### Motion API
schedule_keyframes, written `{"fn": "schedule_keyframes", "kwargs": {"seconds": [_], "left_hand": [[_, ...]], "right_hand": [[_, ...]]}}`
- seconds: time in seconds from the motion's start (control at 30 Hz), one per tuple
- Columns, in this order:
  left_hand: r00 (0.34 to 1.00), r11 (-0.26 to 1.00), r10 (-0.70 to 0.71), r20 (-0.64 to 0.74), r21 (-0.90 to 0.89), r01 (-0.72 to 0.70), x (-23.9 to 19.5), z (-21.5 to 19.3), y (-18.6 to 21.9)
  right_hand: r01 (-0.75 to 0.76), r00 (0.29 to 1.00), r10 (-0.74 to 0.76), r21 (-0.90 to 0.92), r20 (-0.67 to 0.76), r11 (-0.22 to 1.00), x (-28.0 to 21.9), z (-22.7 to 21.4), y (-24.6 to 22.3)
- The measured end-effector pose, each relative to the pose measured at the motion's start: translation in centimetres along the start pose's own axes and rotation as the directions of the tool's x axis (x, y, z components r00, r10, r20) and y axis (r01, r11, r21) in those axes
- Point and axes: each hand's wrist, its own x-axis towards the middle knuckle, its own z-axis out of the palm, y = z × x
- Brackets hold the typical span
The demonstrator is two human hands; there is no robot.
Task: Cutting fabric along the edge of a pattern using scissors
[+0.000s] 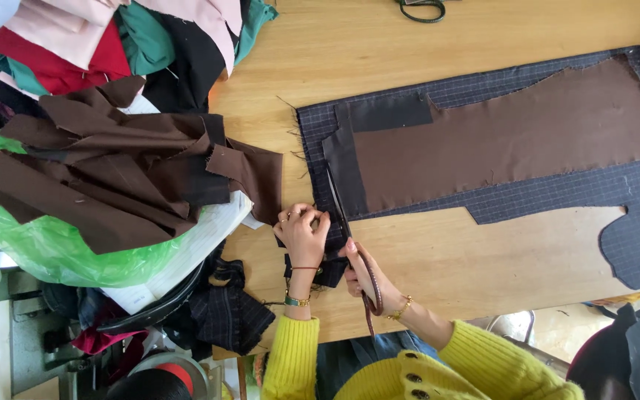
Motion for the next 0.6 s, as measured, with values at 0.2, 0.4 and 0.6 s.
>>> {"fn": "schedule_keyframes", "kwargs": {"seconds": [0.2,0.4,0.6], "left_hand": [[1.000,1.000,-0.009,0.005,-0.010,0.009,0.0,-0.2,0.3],[1.000,0.999,-0.008,0.005,-0.049,0.008,0.2,-0.5,0.6],[1.000,0.997,0.004,0.007,-0.074,-0.003,0.1,-0.4,0.3]], "right_hand": [[0.005,1.000,-0.005,-0.034,0.013,0.999,1.5,0.6,-2.8],[-0.007,1.000,0.007,-0.040,0.010,0.999,2.6,1.3,-3.7],[0.007,1.000,-0.007,-0.028,-0.002,1.000,3.3,1.1,-3.8]]}}
